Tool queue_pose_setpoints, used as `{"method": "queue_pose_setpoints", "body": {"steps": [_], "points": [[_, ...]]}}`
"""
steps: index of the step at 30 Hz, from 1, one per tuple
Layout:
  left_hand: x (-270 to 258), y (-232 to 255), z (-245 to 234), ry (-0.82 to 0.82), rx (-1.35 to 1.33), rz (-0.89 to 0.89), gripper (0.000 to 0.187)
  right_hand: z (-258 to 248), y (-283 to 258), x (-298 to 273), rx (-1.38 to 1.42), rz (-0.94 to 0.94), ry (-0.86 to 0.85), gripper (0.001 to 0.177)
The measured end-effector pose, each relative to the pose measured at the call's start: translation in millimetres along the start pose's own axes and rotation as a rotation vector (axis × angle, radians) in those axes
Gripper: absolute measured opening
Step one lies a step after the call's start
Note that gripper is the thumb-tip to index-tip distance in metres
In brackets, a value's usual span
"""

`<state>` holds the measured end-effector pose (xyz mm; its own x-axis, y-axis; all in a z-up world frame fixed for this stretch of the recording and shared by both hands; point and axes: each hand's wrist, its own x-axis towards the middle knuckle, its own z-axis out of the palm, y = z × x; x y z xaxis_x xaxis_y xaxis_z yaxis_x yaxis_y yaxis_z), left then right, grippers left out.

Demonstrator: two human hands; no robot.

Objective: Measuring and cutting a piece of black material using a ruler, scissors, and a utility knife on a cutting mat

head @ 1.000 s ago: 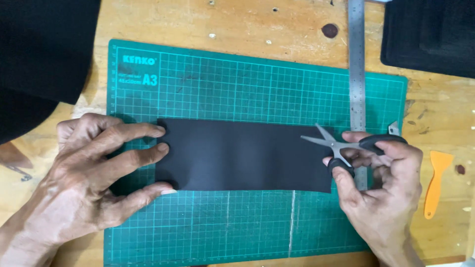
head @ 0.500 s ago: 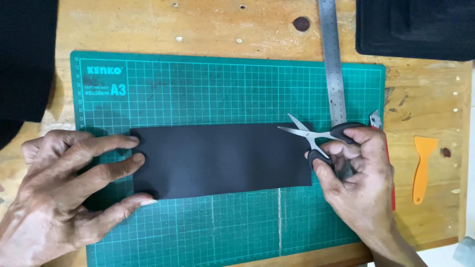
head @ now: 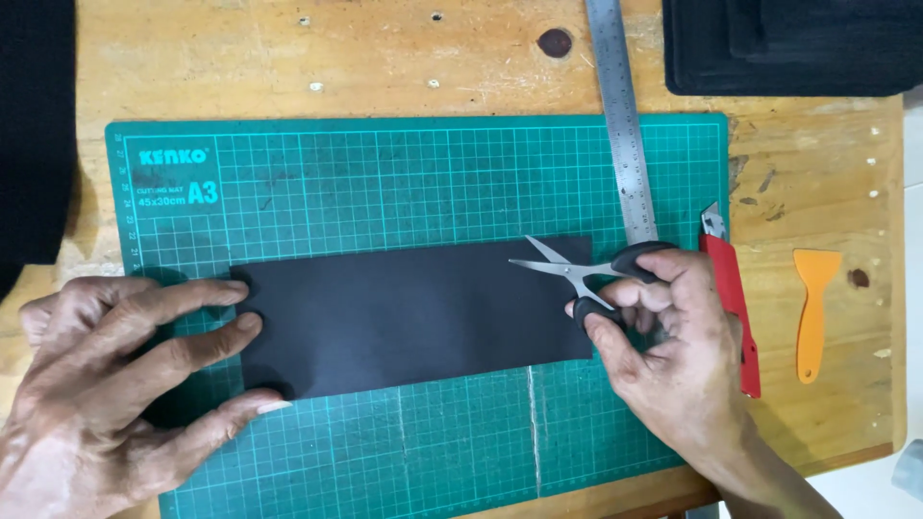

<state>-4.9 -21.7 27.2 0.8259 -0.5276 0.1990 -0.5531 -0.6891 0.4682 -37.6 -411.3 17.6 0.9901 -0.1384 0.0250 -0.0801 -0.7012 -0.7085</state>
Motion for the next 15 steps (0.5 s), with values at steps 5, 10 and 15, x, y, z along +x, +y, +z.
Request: {"method": "queue_pose_setpoints", "body": {"steps": [5, 10, 15], "points": [[1, 2, -2, -0.020, -0.021, -0.007, 0.053, 0, 1, -3, -0.082, -0.036, -0.008, 0.051], [-6, -5, 3, -0.051, 0.016, 0.027, 0.052, 1, 2, -4, -0.081, -0.053, 0.003, 0.051], [-3, -12, 6, 0.051, -0.039, 0.023, 0.050, 1, 7, -7, -0.071, -0.043, 0.010, 0.047]]}}
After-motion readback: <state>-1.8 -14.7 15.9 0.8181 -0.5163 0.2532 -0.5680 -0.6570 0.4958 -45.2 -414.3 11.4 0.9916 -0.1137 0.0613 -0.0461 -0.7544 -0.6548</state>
